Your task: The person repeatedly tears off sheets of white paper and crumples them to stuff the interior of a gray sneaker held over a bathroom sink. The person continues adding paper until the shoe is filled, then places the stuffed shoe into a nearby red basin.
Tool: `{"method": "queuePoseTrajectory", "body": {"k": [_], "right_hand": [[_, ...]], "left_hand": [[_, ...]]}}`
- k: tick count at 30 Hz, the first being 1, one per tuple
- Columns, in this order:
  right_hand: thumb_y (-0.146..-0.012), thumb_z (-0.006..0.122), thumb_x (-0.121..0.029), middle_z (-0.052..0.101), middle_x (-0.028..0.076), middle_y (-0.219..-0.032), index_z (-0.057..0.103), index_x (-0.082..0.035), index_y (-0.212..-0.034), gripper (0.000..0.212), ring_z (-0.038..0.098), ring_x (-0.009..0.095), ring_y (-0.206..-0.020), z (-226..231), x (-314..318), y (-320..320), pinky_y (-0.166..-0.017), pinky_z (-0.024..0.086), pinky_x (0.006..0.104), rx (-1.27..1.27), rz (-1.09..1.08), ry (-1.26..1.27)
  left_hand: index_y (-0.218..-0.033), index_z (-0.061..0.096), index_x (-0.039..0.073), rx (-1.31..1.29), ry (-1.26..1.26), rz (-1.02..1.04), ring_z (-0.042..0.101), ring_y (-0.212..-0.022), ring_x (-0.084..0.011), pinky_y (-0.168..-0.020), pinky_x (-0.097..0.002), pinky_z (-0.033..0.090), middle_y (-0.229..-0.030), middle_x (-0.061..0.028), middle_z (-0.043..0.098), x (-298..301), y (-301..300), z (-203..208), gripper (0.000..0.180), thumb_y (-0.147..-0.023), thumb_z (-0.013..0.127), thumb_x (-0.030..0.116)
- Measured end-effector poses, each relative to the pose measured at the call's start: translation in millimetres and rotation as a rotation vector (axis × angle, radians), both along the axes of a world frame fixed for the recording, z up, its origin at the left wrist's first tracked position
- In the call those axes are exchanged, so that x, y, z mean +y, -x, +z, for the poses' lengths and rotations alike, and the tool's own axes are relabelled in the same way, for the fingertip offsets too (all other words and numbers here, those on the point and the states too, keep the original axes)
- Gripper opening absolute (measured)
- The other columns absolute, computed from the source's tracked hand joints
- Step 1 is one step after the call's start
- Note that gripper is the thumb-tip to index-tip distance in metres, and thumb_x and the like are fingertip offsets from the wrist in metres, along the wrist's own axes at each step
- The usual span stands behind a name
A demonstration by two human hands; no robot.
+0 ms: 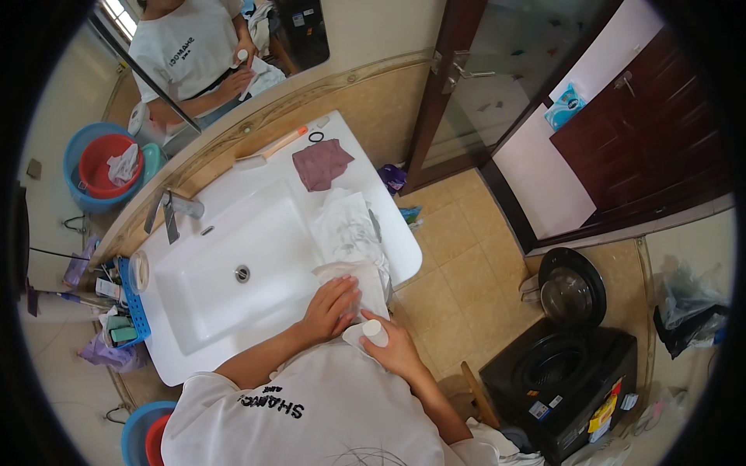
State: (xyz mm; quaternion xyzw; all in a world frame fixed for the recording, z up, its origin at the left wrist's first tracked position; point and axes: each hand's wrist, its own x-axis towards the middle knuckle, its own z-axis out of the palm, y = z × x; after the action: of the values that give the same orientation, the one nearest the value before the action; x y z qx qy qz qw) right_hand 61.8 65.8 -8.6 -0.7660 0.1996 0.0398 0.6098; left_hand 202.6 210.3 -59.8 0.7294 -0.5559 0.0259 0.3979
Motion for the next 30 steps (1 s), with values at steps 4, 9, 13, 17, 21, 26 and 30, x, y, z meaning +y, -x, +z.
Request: {"method": "queuePoseTrajectory", "body": {"k": [4, 9, 13, 17, 21, 26, 30], "right_hand": [[-0.074, 0.068, -0.007, 0.059, 0.014, -0.103, 0.060, -0.006, -0.117, 0.044, 0.060, 0.025, -0.095, 4.7, -3.6, -3.1, -0.082, 0.047, 0.0310, -0.069, -0.041, 0.105], [-0.070, 0.068, -0.006, 0.055, 0.014, -0.105, 0.060, -0.005, -0.114, 0.044, 0.058, 0.030, -0.096, -0.8, -11.5, -2.1, -0.081, 0.048, 0.0342, -0.122, 0.004, 0.244], [-0.069, 0.068, -0.005, 0.055, 0.012, -0.107, 0.061, -0.006, -0.111, 0.043, 0.059, 0.032, -0.094, -0.5, -12.3, -3.2, -0.077, 0.049, 0.0363, -0.195, 0.007, 0.335], [-0.067, 0.069, -0.002, 0.055, 0.012, -0.105, 0.061, -0.005, -0.106, 0.040, 0.059, 0.032, -0.090, -0.4, -14.3, -9.4, -0.074, 0.050, 0.0374, -0.214, -0.004, 0.370], [-0.064, 0.069, 0.002, 0.055, 0.013, -0.105, 0.059, -0.004, -0.105, 0.043, 0.059, 0.033, -0.090, -10.8, -17.5, -11.6, -0.075, 0.050, 0.0371, -0.281, -0.062, 0.347], [-0.063, 0.065, 0.004, 0.055, 0.014, -0.106, 0.057, -0.003, -0.112, 0.051, 0.058, 0.030, -0.095, -30.1, -20.2, -12.4, -0.080, 0.048, 0.0339, -0.324, -0.130, 0.288], [-0.067, 0.063, 0.005, 0.054, 0.014, -0.104, 0.056, -0.003, -0.119, 0.053, 0.057, 0.025, -0.092, -36.6, -20.8, -13.9, -0.079, 0.046, 0.0299, -0.349, -0.121, 0.289]], "left_hand": [[-0.124, 0.048, -0.001, -0.009, -0.065, -0.022, 0.047, -0.117, -0.0339, -0.096, -0.0445, 0.037, -0.127, -0.0161, 0.050, -3.3, -3.9, -4.3, 0.050, -0.078, 0.062, 0.014], [-0.119, 0.052, 0.002, -0.042, -0.110, 0.018, 0.049, -0.110, -0.0294, -0.092, -0.0423, 0.036, -0.122, -0.0127, 0.053, -7.3, -2.5, -7.9, 0.047, -0.079, 0.063, 0.023], [-0.103, 0.057, 0.004, -0.045, -0.162, 0.073, 0.052, -0.107, -0.0249, -0.090, -0.0386, 0.038, -0.113, -0.0093, 0.057, -16.2, -0.8, -0.3, 0.034, -0.080, 0.063, 0.028], [-0.096, 0.059, 0.004, -0.126, -0.028, 0.074, 0.056, -0.097, -0.0240, -0.086, -0.0385, 0.040, -0.099, -0.0084, 0.060, -26.9, -6.3, 0.0, 0.032, -0.076, 0.065, 0.029], [-0.092, 0.059, 0.005, -0.132, -0.049, 0.004, 0.059, -0.088, -0.0241, -0.081, -0.0355, 0.045, -0.090, -0.0080, 0.060, -26.3, -12.0, -23.8, 0.031, -0.070, 0.067, 0.025], [-0.091, 0.059, 0.005, -0.162, -0.026, -0.112, 0.058, -0.084, -0.0237, -0.079, -0.0343, 0.047, -0.085, -0.0073, 0.058, -26.9, -20.0, -38.0, 0.033, -0.066, 0.069, 0.024], [-0.085, 0.057, 0.007, -0.238, 0.092, -0.151, 0.058, -0.078, -0.0232, -0.075, -0.0331, 0.048, -0.082, -0.0061, 0.056, -32.3, -25.3, -39.6, 0.032, -0.065, 0.070, 0.028]]}}
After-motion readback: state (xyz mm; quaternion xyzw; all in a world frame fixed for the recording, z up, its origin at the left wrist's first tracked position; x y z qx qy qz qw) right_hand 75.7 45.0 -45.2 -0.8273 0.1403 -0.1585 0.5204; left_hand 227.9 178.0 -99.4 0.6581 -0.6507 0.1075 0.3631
